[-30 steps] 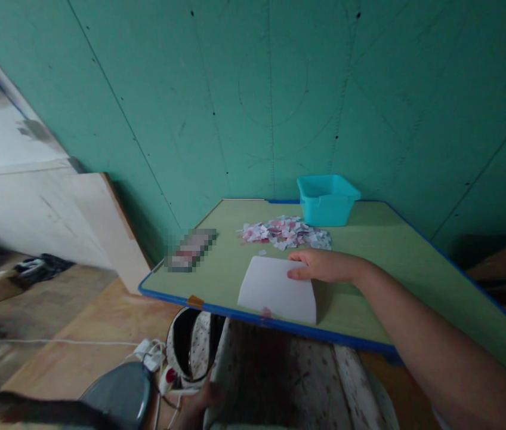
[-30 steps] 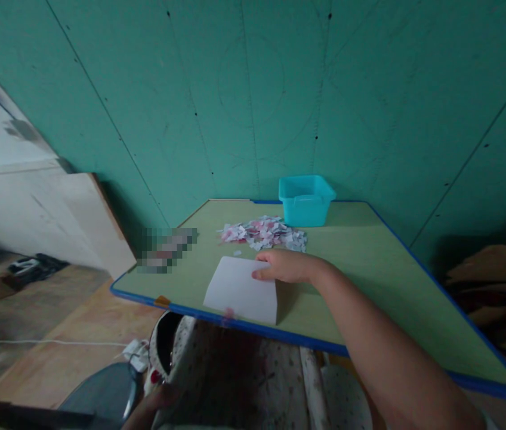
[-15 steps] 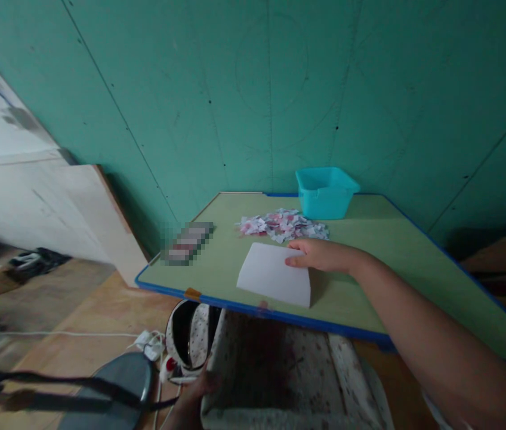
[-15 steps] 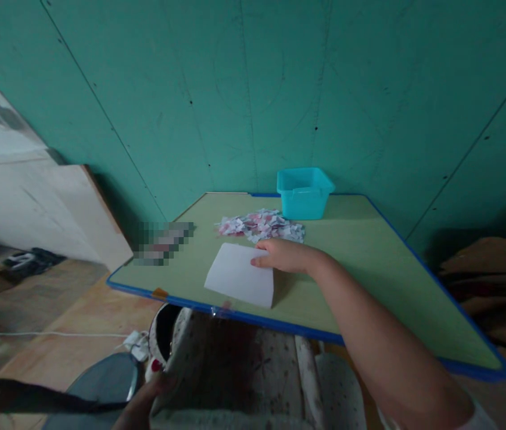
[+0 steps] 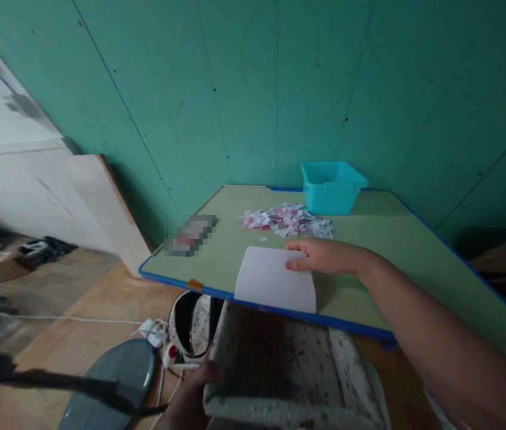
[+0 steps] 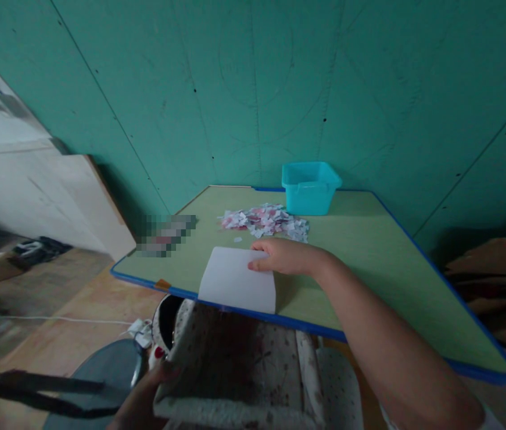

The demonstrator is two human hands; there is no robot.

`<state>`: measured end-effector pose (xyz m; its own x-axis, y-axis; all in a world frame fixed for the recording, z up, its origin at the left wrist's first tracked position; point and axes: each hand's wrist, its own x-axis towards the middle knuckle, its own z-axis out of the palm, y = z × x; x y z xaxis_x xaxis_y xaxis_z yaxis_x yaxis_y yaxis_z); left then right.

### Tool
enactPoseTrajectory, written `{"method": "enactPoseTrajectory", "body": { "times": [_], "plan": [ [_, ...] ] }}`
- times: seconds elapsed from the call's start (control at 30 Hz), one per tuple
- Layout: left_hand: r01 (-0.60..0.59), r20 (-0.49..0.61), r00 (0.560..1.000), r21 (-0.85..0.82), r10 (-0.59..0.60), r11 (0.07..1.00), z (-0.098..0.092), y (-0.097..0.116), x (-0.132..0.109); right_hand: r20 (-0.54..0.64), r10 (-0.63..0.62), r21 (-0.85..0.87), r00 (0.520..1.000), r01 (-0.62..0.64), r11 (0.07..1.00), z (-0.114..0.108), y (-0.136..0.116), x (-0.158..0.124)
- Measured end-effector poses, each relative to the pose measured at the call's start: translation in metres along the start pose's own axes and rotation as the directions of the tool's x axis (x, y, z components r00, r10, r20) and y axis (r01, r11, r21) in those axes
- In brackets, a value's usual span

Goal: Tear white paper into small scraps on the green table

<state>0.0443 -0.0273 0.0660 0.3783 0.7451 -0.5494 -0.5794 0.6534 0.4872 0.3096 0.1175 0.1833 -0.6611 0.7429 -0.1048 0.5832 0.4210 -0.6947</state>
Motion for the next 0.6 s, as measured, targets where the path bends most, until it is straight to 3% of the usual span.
{"method": "enactPoseTrajectory", "body": {
  "times": [0.23,0.47,0.6],
  "plan": [
    [-0.034,-0.025,0.999,0.010,0.034,0.999,0.006,0.000,-0.002,0.065,-0.017,0.017,0.998,0.016,1.000,0.000,-0.006,-0.002],
    [-0.038,0.060,0.997,-0.018,0.039,0.999,0.012,0.000,-0.004,-0.059,-0.020,0.049,0.998,0.023,0.999,-0.002,-0.003,-0.001],
    [-0.030,-0.013,0.999,0.007,0.030,1.000,0.016,0.000,-0.007,-0.030,0.001,0.021,1.000,-0.001,1.000,-0.002,-0.001,0.000]
  ]
}}
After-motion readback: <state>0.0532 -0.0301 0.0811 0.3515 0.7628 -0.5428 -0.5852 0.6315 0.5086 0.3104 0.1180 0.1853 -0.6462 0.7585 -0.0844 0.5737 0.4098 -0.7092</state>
